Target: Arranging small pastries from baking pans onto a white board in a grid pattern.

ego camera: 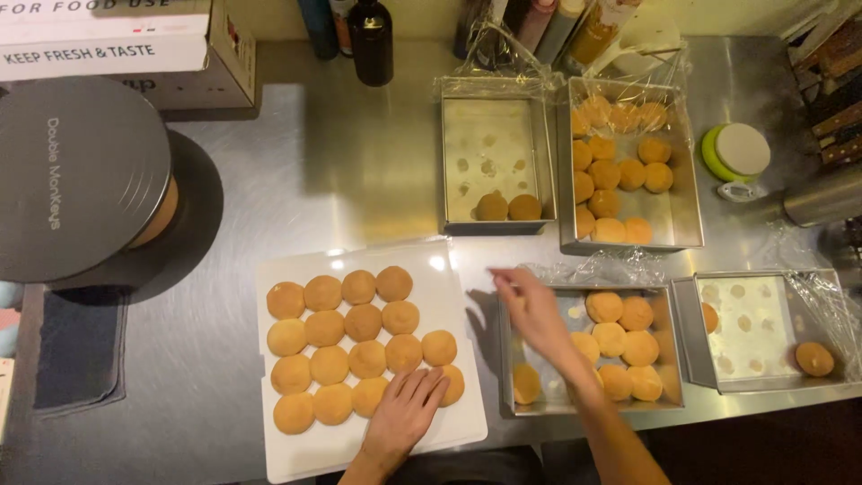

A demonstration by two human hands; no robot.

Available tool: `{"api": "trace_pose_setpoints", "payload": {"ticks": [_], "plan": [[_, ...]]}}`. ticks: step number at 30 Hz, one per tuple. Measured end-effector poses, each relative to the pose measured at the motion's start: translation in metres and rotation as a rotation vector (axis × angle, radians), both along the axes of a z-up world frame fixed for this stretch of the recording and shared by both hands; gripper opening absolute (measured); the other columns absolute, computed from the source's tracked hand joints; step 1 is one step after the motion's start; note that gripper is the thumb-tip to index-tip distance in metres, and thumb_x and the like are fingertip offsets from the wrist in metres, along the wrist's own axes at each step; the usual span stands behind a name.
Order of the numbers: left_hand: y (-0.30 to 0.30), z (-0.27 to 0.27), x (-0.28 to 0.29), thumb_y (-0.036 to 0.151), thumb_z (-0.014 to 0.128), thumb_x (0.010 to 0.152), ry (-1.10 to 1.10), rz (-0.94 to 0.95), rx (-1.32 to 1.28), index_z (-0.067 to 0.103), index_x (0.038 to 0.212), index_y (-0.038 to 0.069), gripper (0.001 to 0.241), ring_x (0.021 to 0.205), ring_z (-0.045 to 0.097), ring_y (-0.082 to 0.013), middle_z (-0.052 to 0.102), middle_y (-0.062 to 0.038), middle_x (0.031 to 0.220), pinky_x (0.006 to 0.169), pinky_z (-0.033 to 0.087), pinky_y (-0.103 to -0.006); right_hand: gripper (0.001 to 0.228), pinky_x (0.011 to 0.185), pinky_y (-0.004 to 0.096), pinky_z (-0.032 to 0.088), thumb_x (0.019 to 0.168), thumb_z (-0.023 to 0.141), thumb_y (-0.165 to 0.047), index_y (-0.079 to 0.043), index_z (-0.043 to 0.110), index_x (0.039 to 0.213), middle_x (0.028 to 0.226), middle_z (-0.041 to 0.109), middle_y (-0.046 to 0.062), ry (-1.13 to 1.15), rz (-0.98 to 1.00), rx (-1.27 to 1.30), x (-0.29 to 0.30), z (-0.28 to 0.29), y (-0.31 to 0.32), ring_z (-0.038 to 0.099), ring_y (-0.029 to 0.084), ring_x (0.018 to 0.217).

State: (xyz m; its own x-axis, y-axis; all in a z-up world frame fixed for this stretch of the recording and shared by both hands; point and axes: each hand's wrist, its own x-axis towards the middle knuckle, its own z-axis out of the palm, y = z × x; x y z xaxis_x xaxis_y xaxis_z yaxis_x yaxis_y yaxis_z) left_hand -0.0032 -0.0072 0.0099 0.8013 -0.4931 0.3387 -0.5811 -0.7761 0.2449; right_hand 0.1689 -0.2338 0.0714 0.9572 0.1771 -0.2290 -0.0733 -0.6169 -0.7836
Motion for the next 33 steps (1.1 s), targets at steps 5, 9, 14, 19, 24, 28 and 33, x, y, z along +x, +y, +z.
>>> {"api": "trace_pose_setpoints", "payload": {"ticks": [5,9,14,19,24,28,33], "plan": [[-0.007,0.004,-0.009,0.017,0.076,0.077,0.124,0.069,-0.263,0.062,0.126,0.000,0.054,0.118,0.058,-0.0311,0.061,-0.014,0.132,0.103,0.042,-0.0483,0.043,0.091,0.045,0.053,0.089,0.073,-0.032,-0.005,0.069,0.122,0.114,0.072,0.017,-0.395,0.136,-0.524,0.153,-0.038,-0.050,0.064,0.036,0.110],[0.000,0.007,-0.021,0.006,0.079,0.083,0.255,0.246,-0.492,0.064,0.124,0.001,0.044,0.115,0.065,-0.0314,0.063,-0.014,0.133,0.094,0.052,-0.0429,0.033,0.097,0.045,0.048,0.090,0.072,-0.033,-0.010,0.073,0.114,0.113,0.075,0.013,-0.057,0.409,-1.134,0.221,-0.106,-0.035,0.058,0.034,0.122],[0.011,0.035,-0.026,-0.002,0.076,0.081,0.226,0.447,-0.628,0.068,0.121,0.005,0.042,0.109,0.068,-0.0291,0.064,-0.014,0.132,0.089,0.058,-0.0379,0.030,0.093,0.048,0.047,0.088,0.071,-0.027,-0.010,0.075,0.113,0.121,0.072,0.012,-0.009,0.348,-1.206,0.229,-0.129,-0.023,0.058,0.035,0.122],[0.022,0.060,-0.034,-0.006,0.072,0.082,0.145,0.499,-0.652,0.067,0.120,0.005,0.040,0.113,0.068,-0.0306,0.064,-0.013,0.130,0.092,0.057,-0.0380,0.025,0.089,0.049,0.051,0.100,0.062,-0.022,-0.007,0.075,0.114,0.119,0.073,0.015,-0.246,0.172,-1.306,0.238,-0.184,-0.033,0.062,0.033,0.117],[0.029,0.060,-0.048,-0.006,0.070,0.083,0.106,0.533,-0.661,0.068,0.117,0.005,0.036,0.111,0.068,-0.0293,0.063,-0.014,0.133,0.093,0.057,-0.0379,0.023,0.053,0.053,0.060,0.101,0.066,-0.018,-0.002,0.068,0.117,0.112,0.064,0.019,-0.299,-0.088,-1.235,0.234,-0.157,-0.012,0.070,0.039,0.090],[0.039,0.059,-0.060,-0.005,0.070,0.084,0.122,0.571,-0.654,0.069,0.115,0.006,0.033,0.109,0.069,-0.0262,0.062,-0.014,0.133,0.091,0.057,-0.0374,0.066,0.067,0.046,0.059,0.065,0.089,-0.024,0.001,0.061,0.119,0.115,0.058,0.024,-0.481,-0.016,-0.948,0.161,-0.032,0.009,0.064,0.041,0.097],[0.056,0.059,-0.070,-0.007,0.065,0.089,0.084,0.663,-0.771,0.067,0.117,0.001,0.028,0.112,0.069,-0.0258,0.058,-0.017,0.135,0.095,0.059,-0.0344,0.059,0.093,0.042,0.053,0.078,0.087,-0.030,-0.014,0.061,0.128,0.109,0.062,0.014,-0.108,0.496,-0.322,0.055,-0.017,0.045,0.063,0.034,0.104]]}}
